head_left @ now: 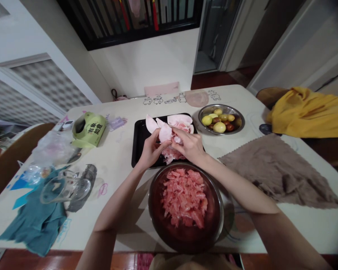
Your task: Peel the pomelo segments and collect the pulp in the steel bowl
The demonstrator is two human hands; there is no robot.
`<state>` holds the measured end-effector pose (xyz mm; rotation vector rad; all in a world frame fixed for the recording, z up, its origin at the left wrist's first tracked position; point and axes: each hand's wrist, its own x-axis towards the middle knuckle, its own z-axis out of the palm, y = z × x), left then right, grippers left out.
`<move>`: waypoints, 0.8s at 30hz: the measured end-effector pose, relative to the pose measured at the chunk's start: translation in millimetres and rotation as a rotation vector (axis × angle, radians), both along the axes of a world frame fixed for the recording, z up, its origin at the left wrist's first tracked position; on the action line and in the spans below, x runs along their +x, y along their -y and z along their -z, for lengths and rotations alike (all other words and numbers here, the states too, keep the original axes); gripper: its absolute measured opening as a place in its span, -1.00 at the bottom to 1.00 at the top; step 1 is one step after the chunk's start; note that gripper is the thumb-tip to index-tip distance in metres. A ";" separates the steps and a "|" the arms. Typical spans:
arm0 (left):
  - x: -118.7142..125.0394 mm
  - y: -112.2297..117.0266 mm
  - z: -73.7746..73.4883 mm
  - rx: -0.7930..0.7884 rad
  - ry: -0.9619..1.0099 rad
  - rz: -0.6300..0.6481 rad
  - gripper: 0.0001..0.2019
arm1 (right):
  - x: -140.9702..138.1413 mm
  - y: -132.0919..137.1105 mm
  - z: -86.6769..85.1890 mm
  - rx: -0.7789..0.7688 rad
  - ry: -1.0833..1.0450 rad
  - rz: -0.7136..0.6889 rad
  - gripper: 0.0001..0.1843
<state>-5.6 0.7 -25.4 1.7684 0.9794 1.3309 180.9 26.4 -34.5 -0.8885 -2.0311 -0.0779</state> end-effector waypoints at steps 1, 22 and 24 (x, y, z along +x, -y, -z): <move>0.4 -0.2 0.5 0.002 0.000 -0.004 -0.61 | 0.0 -0.3 0.3 0.003 -0.008 0.000 -0.60; 4.9 1.8 0.1 0.178 -0.163 -0.129 -0.60 | -2.7 3.9 -14.6 -0.229 -0.150 -0.137 -0.59; 7.6 3.8 -0.9 0.200 -0.170 -0.149 -0.61 | -3.7 6.4 -15.1 -0.216 -0.177 -0.144 -0.60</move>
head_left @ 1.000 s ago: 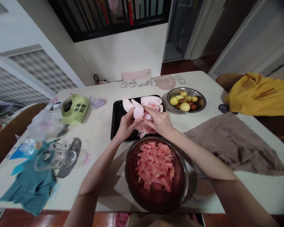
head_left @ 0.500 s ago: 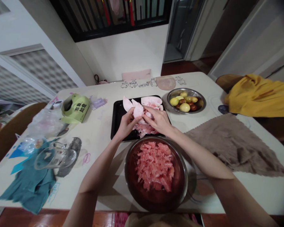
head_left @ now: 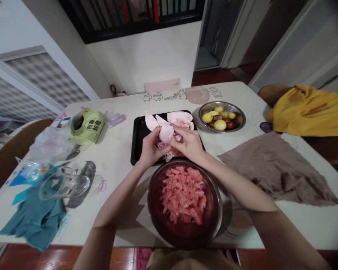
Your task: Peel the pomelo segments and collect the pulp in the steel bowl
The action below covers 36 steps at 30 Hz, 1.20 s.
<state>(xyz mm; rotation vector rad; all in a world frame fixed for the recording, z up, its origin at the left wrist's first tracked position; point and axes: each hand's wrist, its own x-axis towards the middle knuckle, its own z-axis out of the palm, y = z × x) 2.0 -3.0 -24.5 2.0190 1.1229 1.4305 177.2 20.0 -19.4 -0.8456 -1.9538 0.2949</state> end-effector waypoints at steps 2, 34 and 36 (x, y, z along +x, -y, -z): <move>0.3 0.9 -1.0 0.005 0.007 -0.024 -0.61 | -0.7 1.3 -0.3 0.014 -0.013 -0.008 -0.62; -2.6 -3.9 6.8 -0.139 0.172 0.073 -0.66 | 2.3 -11.5 1.5 0.056 0.064 -0.051 -0.58; 1.8 -0.6 8.0 -0.108 0.178 0.054 -0.67 | -0.1 -8.2 5.3 0.103 0.043 -0.008 -0.60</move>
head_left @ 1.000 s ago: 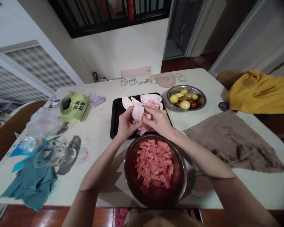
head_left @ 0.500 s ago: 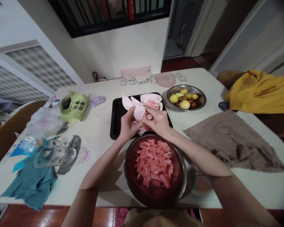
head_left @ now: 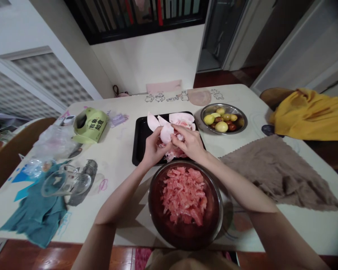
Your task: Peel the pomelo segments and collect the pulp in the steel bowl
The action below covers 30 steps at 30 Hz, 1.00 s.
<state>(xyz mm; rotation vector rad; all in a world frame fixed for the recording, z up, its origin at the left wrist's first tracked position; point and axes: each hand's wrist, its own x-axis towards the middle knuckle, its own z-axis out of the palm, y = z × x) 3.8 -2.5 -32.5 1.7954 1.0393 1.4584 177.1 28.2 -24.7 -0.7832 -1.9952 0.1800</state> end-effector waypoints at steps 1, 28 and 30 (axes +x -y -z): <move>2.4 1.8 0.8 0.020 0.001 -0.014 -0.67 | -0.9 1.9 1.7 0.028 -0.009 0.019 -0.62; -14.8 5.7 -24.0 0.501 -0.075 0.280 -0.72 | 25.9 19.4 -26.3 0.601 0.105 -0.264 -0.66; -16.0 4.6 -24.2 0.442 -0.075 0.293 -0.75 | 26.3 20.5 -26.8 0.588 0.119 -0.272 -0.66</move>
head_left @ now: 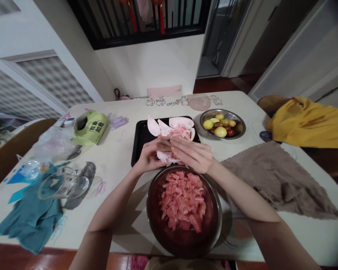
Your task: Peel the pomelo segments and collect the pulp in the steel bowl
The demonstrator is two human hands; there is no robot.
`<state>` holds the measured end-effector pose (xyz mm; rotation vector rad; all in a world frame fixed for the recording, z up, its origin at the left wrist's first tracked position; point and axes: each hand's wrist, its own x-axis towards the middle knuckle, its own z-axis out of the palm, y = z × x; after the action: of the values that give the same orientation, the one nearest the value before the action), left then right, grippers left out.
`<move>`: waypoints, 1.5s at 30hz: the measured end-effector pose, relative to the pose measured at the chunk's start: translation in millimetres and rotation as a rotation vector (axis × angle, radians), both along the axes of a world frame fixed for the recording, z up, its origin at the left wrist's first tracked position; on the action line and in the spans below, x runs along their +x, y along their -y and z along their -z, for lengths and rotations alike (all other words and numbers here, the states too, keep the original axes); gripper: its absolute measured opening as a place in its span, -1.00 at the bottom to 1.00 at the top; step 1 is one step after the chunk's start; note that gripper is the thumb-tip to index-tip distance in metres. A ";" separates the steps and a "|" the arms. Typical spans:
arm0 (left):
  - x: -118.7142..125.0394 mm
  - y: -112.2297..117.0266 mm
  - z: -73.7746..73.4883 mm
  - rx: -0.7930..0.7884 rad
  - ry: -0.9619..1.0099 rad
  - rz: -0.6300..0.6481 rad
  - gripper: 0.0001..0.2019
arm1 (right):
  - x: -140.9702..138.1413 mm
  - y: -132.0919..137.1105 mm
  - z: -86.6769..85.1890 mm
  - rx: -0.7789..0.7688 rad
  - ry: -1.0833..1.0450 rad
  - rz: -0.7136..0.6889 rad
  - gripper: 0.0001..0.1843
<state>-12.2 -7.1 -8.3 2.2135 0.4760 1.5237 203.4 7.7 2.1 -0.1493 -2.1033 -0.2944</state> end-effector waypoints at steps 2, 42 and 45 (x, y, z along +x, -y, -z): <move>-0.4 -0.3 0.9 -0.059 0.010 0.009 -0.74 | -0.5 1.4 -0.8 0.023 0.010 0.018 -0.68; -11.9 -41.9 36.1 -0.831 0.579 -0.067 -0.71 | -6.6 -39.2 37.3 -0.308 -0.567 0.242 -0.81; -19.7 -47.6 45.4 -0.778 0.534 -0.141 -0.77 | -0.3 -44.0 38.1 -0.329 -0.628 0.324 -0.76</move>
<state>-31.9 40.5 -53.7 1.1602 0.8699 1.5561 203.1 51.8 -36.0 -0.6900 -1.4808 -0.0692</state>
